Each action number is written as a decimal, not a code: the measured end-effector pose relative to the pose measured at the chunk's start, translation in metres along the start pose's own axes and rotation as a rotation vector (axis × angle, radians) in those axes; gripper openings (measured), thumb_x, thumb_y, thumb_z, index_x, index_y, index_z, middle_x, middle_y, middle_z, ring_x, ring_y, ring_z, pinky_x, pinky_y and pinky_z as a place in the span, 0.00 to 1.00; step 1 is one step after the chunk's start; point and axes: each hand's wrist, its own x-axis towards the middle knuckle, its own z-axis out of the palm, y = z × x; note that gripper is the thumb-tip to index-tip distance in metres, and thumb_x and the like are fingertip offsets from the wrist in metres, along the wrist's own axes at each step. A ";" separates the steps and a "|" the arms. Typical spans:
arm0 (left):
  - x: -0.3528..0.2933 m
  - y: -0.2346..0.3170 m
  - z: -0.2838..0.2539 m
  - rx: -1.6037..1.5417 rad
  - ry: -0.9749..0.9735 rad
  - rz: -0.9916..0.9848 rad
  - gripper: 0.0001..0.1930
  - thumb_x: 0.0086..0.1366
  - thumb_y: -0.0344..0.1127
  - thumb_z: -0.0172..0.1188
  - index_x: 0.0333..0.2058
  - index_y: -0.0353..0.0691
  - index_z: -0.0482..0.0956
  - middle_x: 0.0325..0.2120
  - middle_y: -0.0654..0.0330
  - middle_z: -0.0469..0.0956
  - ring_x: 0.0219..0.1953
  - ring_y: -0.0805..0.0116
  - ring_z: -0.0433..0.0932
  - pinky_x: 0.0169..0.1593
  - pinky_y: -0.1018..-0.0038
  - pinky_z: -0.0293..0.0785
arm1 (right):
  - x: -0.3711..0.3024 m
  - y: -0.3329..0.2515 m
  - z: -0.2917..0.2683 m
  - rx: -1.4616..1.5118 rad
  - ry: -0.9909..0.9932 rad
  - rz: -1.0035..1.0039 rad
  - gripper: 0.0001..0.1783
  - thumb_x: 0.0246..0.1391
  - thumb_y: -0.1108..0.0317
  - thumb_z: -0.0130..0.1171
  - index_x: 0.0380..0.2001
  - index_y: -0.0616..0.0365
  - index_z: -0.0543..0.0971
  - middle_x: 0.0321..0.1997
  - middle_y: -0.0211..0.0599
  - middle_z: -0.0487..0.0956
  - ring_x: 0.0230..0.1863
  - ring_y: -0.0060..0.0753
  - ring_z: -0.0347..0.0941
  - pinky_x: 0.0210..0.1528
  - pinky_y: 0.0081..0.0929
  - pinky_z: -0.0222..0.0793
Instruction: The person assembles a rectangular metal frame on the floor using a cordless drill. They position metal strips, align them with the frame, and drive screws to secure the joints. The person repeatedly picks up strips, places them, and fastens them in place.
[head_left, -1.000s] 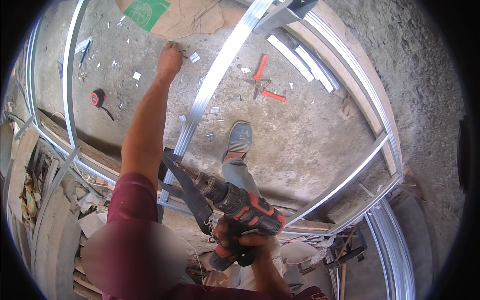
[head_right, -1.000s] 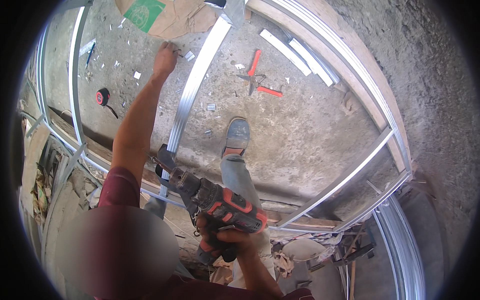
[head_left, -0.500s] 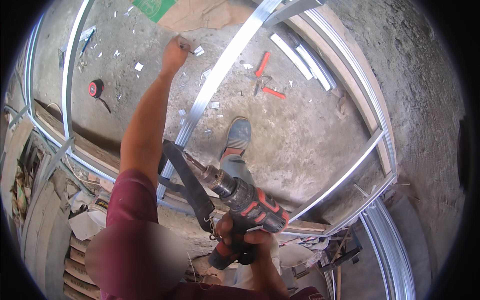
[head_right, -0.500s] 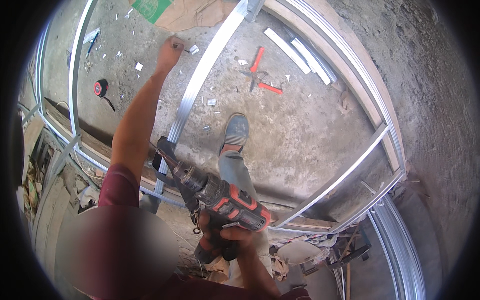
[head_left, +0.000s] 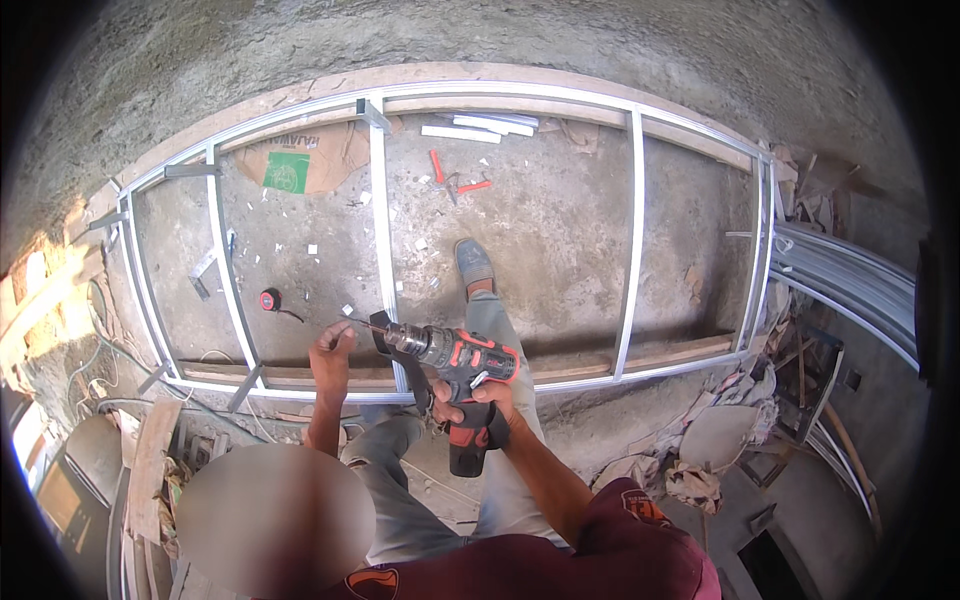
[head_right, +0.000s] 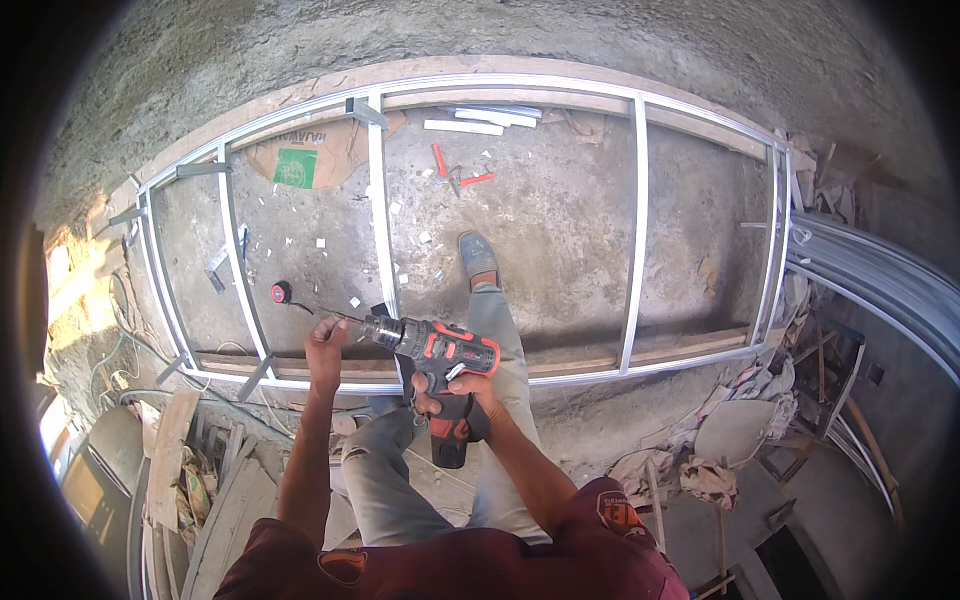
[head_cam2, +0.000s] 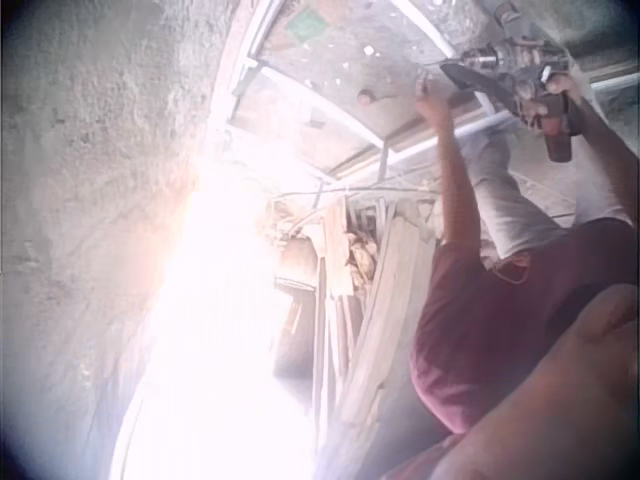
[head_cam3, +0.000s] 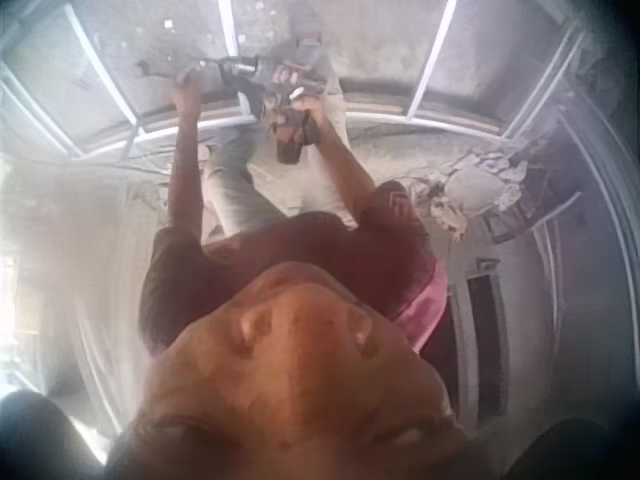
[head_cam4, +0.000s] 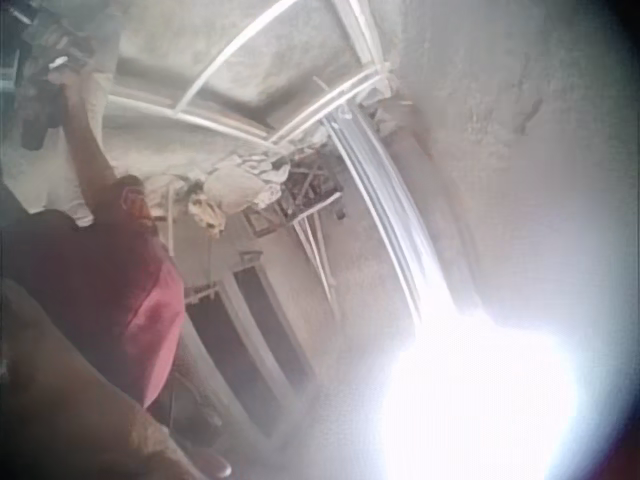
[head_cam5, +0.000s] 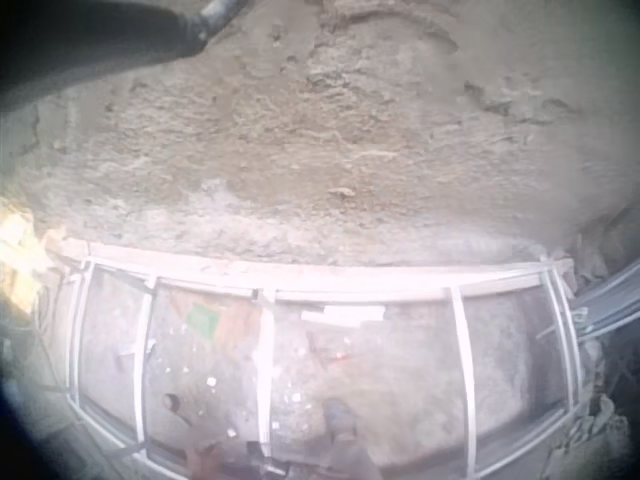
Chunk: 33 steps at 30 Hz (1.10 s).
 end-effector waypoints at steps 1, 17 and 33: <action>-0.026 0.007 -0.004 0.019 -0.020 -0.015 0.15 0.67 0.34 0.66 0.48 0.31 0.82 0.33 0.64 0.80 0.32 0.79 0.75 0.37 0.80 0.72 | -0.017 0.011 0.010 0.028 -0.033 -0.015 0.32 0.40 0.58 0.65 0.51 0.60 0.75 0.39 0.36 0.78 0.28 0.30 0.72 0.44 0.36 0.65; -0.088 0.227 0.095 -0.219 -0.222 0.144 0.08 0.74 0.34 0.59 0.46 0.36 0.77 0.34 0.61 0.79 0.38 0.72 0.78 0.48 0.69 0.78 | -0.103 -0.126 0.082 -0.282 0.058 0.072 0.28 0.38 0.55 0.66 0.40 0.64 0.78 0.31 0.38 0.79 0.27 0.32 0.73 0.41 0.30 0.66; 0.074 0.202 0.282 0.035 -0.273 -0.057 0.07 0.69 0.31 0.60 0.42 0.36 0.77 0.30 0.60 0.79 0.32 0.73 0.79 0.39 0.75 0.77 | -0.176 -0.265 0.094 -0.049 0.100 -0.276 0.24 0.43 0.55 0.64 0.40 0.61 0.76 0.36 0.31 0.78 0.29 0.30 0.74 0.45 0.34 0.60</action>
